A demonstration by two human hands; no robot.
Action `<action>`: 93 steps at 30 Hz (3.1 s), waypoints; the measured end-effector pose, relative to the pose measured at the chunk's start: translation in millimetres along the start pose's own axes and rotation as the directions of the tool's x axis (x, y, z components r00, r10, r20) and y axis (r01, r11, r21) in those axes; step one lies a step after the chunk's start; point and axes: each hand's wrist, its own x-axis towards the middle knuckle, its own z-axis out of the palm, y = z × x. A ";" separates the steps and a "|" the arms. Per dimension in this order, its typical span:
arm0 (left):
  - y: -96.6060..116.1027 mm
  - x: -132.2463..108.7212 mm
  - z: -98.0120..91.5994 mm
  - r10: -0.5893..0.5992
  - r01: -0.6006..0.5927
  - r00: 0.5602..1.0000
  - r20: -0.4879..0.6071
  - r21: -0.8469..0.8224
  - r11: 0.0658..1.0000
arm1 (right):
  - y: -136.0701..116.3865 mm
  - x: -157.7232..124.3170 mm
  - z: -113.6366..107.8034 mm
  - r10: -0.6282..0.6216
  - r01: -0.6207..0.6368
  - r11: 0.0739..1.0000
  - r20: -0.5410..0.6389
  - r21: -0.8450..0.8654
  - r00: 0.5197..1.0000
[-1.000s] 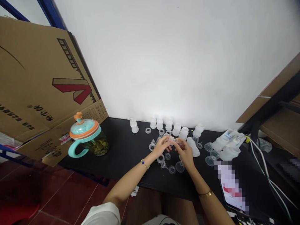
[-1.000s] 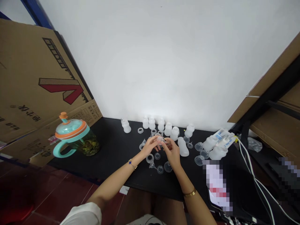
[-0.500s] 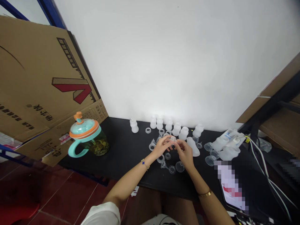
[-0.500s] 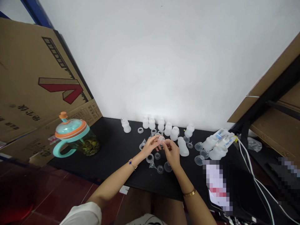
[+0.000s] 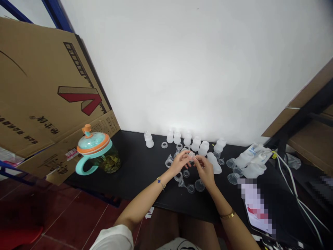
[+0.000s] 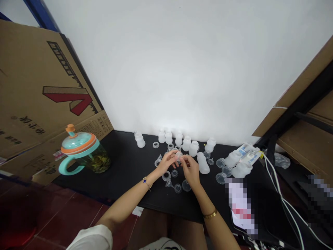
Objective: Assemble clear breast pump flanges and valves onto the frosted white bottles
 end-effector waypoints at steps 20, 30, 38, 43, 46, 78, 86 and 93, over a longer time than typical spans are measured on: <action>4.0 -0.3 -0.9 0.023 -0.023 1.000 0.004 -0.020 1.000 | 3.1 1.1 -0.3 0.065 -0.065 0.995 0.003 0.070 0.998; 1.8 1.0 -0.6 0.001 -0.001 1.000 -0.024 -0.004 1.000 | 3.5 -0.8 1.2 0.001 -0.001 1.000 0.018 0.011 1.000; 4.5 1.9 -1.5 -0.046 0.045 0.997 -0.055 -0.006 0.999 | 2.3 0.8 0.2 0.065 -0.067 0.995 0.032 0.075 0.997; -2.9 3.7 -2.1 -0.069 0.069 0.998 -0.005 0.009 0.998 | 1.5 -1.0 0.3 0.033 -0.035 0.997 0.027 0.063 0.999; -1.0 3.1 -1.8 -0.081 0.081 0.997 0.012 -0.013 0.997 | 2.7 -1.2 0.9 0.037 -0.039 0.997 0.023 0.071 0.999; 6.4 3.5 -7.7 -0.080 0.080 0.997 0.011 -0.065 0.995 | 9.5 6.9 -0.8 0.104 -0.103 0.925 0.015 0.366 0.994; 8.5 2.6 -6.1 -0.089 0.088 0.996 -0.004 -0.057 0.994 | 8.7 6.7 -1.3 0.084 -0.091 0.943 0.038 0.319 0.996; 9.7 4.8 -7.4 -0.099 0.095 0.994 -0.054 -0.069 0.993 | 8.4 10.0 -9.5 -0.015 0.017 0.999 -0.036 0.035 0.999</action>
